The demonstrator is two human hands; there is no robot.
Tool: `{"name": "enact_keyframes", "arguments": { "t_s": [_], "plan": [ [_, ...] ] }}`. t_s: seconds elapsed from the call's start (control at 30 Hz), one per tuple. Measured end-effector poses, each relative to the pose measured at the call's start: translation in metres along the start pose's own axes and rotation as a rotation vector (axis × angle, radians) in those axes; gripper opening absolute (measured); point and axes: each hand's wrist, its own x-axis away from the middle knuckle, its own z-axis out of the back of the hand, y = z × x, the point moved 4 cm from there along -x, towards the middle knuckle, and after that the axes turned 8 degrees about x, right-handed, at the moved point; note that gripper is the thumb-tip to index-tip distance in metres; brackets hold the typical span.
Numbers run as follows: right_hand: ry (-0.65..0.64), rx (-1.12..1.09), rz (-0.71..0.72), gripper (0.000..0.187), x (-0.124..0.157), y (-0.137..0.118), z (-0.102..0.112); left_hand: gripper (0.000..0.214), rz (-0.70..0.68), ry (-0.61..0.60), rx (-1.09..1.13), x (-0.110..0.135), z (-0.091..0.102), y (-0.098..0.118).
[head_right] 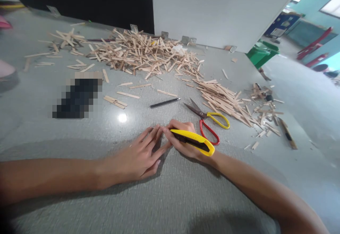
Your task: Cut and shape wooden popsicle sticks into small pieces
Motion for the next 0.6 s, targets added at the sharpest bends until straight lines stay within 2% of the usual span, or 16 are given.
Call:
{"name": "enact_keyframes", "arguments": {
  "t_s": [0.23,0.37,0.47,0.53,0.6],
  "plan": [
    [-0.016,-0.013,-0.015,0.035,-0.002,-0.006,0.003,0.07,0.034,0.033,0.118,0.003,-0.001,-0.001],
    [-0.018,-0.011,-0.044,0.036,-0.002,-0.005,0.005,0.046,0.1,0.096,0.313,0.002,0.013,-0.009],
    [-0.017,-0.002,-0.066,0.035,-0.003,-0.005,0.007,0.03,0.211,0.158,0.637,-0.005,0.033,-0.029],
    [-0.007,0.017,-0.075,0.033,-0.003,-0.006,0.009,0.02,0.39,0.296,0.898,-0.008,0.049,-0.054],
    [0.005,0.042,-0.08,0.032,-0.004,-0.008,0.01,0.018,0.554,0.413,1.302,-0.011,0.059,-0.081]
  ]
}}
